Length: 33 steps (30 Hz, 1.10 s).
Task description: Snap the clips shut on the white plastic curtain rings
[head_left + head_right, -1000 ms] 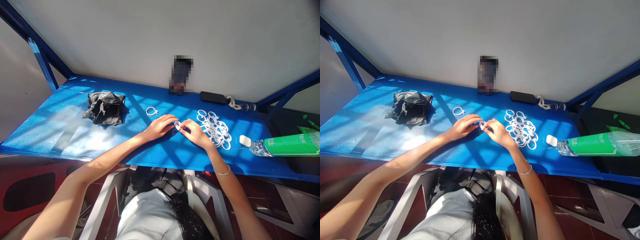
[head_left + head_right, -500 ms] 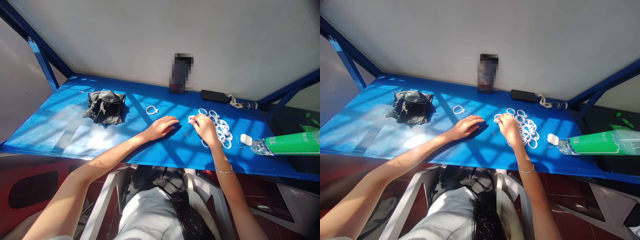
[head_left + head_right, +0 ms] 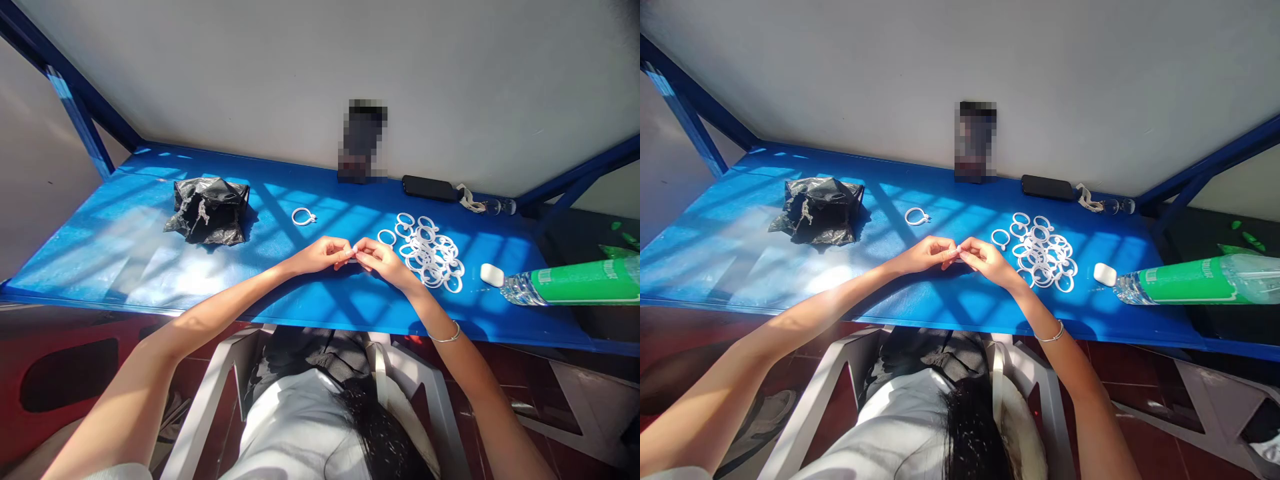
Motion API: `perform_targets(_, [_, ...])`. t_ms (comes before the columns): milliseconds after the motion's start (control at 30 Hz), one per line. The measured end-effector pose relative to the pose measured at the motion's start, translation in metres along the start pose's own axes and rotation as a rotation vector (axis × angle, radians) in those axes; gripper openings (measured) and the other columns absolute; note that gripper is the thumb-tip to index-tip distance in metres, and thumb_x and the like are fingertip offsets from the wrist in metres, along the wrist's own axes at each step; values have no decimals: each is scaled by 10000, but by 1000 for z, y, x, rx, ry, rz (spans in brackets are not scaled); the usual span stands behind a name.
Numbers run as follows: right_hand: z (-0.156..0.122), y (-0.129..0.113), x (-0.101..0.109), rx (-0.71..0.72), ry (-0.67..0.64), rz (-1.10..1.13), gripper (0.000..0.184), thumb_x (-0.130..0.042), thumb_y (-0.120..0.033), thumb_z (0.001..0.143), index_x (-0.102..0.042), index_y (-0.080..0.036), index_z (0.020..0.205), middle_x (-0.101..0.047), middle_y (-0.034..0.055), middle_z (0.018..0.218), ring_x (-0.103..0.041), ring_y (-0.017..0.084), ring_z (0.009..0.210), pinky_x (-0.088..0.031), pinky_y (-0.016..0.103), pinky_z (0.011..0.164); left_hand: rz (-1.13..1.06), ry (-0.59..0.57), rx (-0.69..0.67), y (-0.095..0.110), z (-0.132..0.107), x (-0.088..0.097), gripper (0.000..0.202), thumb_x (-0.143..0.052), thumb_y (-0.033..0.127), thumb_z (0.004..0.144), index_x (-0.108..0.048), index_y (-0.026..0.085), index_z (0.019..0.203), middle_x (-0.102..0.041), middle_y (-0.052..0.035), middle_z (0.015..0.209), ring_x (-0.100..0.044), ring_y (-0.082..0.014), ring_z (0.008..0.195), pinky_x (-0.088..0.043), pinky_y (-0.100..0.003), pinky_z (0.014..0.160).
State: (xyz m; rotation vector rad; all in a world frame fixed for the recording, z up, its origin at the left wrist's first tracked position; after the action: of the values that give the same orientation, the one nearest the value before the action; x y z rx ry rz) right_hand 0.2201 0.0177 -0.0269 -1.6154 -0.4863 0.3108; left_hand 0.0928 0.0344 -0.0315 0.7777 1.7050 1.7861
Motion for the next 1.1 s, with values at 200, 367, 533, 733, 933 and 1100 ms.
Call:
perform_targets(200, [4, 8, -14, -102, -61, 354, 255, -657, -406, 790, -520, -190, 782, -449, -38, 690, -284, 73, 521, -241, 252, 507, -379, -33, 123, -8, 4, -10, 605, -698, 704, 728, -493, 153, 585, -230, 64, 529, -213, -66, 506, -191, -256, 507])
perform_targets(367, [7, 14, -19, -103, -74, 470, 234, -644, -365, 757, -475, -204, 737, -372, -54, 617, -220, 85, 512, -204, 262, 512, -448, 22, 122, -10, 7, -11, 651, -759, 645, 672, -344, 177, 490, -221, 55, 520, -199, -61, 515, -162, -277, 528])
perform_targets(533, [8, 14, -23, -39, -131, 455, 176, -586, -317, 811, -473, -215, 723, -279, -66, 547, -196, 103, 506, -217, 281, 528, -473, 17, 92, -7, 8, -13, 662, -750, 586, 687, -272, 192, 456, -199, 44, 502, -213, -79, 527, -192, -297, 552])
perform_targets(733, [10, 11, -23, 26, -135, 465, 280, -587, -324, 782, -402, -222, 598, -261, -61, 500, -204, 107, 487, -243, 282, 511, -501, 11, 100, -5, 9, -13, 613, -693, 511, 714, -232, 199, 457, -197, 38, 473, -218, -87, 505, -231, -296, 552])
perform_targets(933, [5, 2, -11, 76, -61, 260, 191, -544, -349, 793, -530, -213, 659, -467, 7, 626, -398, 152, 569, -386, 313, 569, -399, 55, 18, -2, 7, 1, 546, -597, 491, 792, -252, 199, 486, -240, 37, 488, -253, -97, 511, -281, -295, 572])
perform_targets(1100, [-3, -7, 29, 202, 253, -463, 290, -494, -224, 825, -639, -204, 1075, -641, 99, 1126, -592, 220, 854, -490, 376, 766, 437, 203, -129, 15, 0, 35, 418, -419, 438, 931, -454, 177, 606, -461, -16, 595, -425, -147, 606, -331, -310, 632])
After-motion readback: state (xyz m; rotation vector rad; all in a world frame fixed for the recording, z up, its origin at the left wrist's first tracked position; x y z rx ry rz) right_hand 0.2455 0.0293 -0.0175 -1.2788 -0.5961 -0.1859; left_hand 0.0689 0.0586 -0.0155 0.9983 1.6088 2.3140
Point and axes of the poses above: each hand's wrist, its own z-axis towards the middle knuckle, its own x-axis out of the back of the hand, y = z × x, the point moved 6 cm from there along z, towards the middle knuckle
